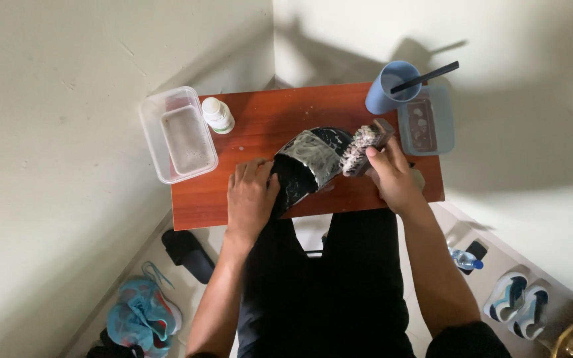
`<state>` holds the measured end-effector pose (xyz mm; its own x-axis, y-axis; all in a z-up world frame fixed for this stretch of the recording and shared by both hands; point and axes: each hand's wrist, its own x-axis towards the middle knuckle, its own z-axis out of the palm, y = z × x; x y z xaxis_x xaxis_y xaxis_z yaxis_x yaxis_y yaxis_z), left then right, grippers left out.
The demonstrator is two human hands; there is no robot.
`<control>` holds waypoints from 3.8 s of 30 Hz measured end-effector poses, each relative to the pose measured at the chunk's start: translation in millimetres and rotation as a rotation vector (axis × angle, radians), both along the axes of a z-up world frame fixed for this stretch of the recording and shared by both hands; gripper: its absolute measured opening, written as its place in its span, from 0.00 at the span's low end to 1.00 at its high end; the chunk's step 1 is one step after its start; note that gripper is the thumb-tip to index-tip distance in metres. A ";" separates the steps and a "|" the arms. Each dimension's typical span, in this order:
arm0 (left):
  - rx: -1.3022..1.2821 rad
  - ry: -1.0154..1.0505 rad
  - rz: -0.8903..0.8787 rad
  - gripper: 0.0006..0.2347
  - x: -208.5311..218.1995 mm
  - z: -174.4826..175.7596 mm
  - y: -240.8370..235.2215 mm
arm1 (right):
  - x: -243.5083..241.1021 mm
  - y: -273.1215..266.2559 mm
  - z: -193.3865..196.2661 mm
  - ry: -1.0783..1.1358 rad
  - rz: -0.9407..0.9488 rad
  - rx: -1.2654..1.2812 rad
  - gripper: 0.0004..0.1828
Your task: The person scrubs a black slipper with a soapy cloth on a wooden table, then wipes it dry with a towel. The slipper is turned over to clean different sides, and the cloth is refolded during the process.
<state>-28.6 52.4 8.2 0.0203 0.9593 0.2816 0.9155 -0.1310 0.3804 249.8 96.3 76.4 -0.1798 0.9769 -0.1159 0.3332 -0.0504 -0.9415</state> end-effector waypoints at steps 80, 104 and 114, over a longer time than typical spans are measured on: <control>0.029 -0.837 -0.653 0.05 84.0 155.7 -69.7 | 35.2 -49.8 99.8 0.028 0.705 0.148 0.06; -0.075 -0.503 -0.529 0.08 12.3 168.5 -133.5 | 101.7 -103.0 71.2 0.041 0.136 0.341 0.10; 0.033 -0.694 -0.540 0.08 23.3 186.1 -109.7 | 79.7 -62.9 75.6 0.147 -0.085 0.528 0.07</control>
